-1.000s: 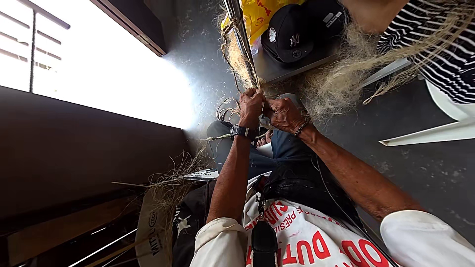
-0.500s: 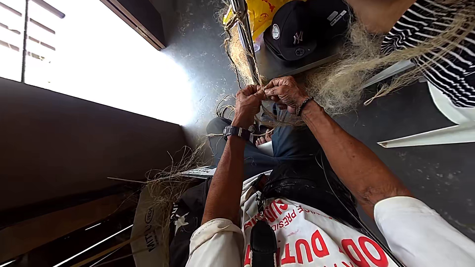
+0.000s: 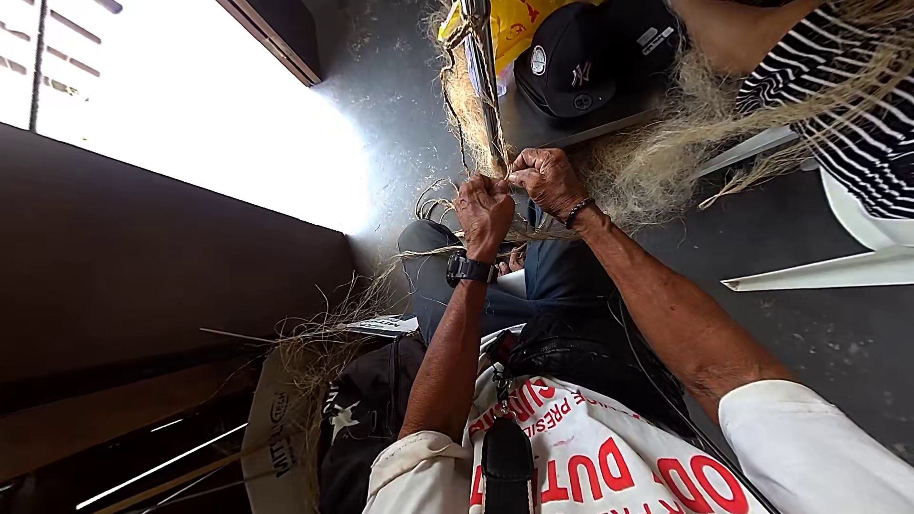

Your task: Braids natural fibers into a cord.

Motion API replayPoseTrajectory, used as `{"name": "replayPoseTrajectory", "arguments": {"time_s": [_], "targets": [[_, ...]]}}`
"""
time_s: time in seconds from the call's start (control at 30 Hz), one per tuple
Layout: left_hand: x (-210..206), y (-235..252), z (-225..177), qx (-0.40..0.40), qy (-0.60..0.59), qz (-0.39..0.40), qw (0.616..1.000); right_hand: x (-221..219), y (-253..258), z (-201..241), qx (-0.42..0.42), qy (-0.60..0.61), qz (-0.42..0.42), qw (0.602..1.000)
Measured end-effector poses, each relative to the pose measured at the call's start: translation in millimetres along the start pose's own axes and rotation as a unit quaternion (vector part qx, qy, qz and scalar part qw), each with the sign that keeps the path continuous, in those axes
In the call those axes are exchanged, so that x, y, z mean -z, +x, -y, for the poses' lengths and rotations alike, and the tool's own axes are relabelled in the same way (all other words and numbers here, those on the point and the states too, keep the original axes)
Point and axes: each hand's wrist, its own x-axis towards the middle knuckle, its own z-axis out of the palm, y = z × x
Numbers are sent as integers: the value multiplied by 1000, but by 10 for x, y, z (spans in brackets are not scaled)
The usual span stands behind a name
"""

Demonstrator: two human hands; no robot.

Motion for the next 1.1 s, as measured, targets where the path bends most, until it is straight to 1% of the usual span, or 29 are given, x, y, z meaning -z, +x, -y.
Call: {"name": "replayPoseTrajectory", "arguments": {"time_s": [0.1, 0.2, 0.27, 0.37, 0.5, 0.57, 0.6, 0.63, 0.7, 0.73, 0.8, 0.87, 0.9, 0.97, 1.0, 1.03, 1.1], "targets": [[-21, -66, 49, -10, -2, -11, 1000, 11, -7, -33, -1, -1, 1, 1000], [20, -34, 82, 12, -13, 8, 1000, 57, 10, -42, 4, -4, 17, 1000], [38, 25, 119, 29, -40, 19, 999, 78, 27, -38, 11, -8, 25, 1000], [28, 40, 128, 30, -88, 7, 996, 81, 40, -2, 24, -50, 37, 998], [-89, -203, 20, -19, -60, -37, 997, 42, 5, 86, 30, -78, 36, 996], [-205, -412, 44, -83, -63, -60, 993, 25, -11, 68, 29, -63, 32, 997], [-261, -520, 94, -128, -72, -60, 987, 27, -21, 50, 25, -46, 31, 998], [-334, -592, 149, -157, -86, -65, 982, 35, -38, 46, 14, -24, 30, 999], [-494, -652, 268, -183, -107, -68, 975, 35, -74, 51, -20, 38, 29, 999], [-555, -668, 304, -180, -114, -63, 975, 33, -93, 57, -44, 80, 29, 995], [-592, -687, 349, -159, -122, -14, 980, 28, -133, 70, -96, 167, 29, 981], [-495, -671, 382, -134, -138, 68, 979, 44, -157, 55, -136, 229, 24, 964], [-389, -655, 405, -122, -152, 120, 973, 69, -164, 32, -141, 248, 22, 958], [-109, -598, 486, -95, -190, 210, 954, 139, -164, -9, -135, 264, 17, 955], [53, -573, 549, -80, -206, 241, 945, 190, -157, -25, -130, 259, 18, 957], [235, -557, 616, -68, -217, 258, 939, 247, -143, -46, -126, 249, 20, 960], [692, -573, 762, -62, -222, 266, 936, 369, -102, -118, -122, 221, 31, 967]]}}
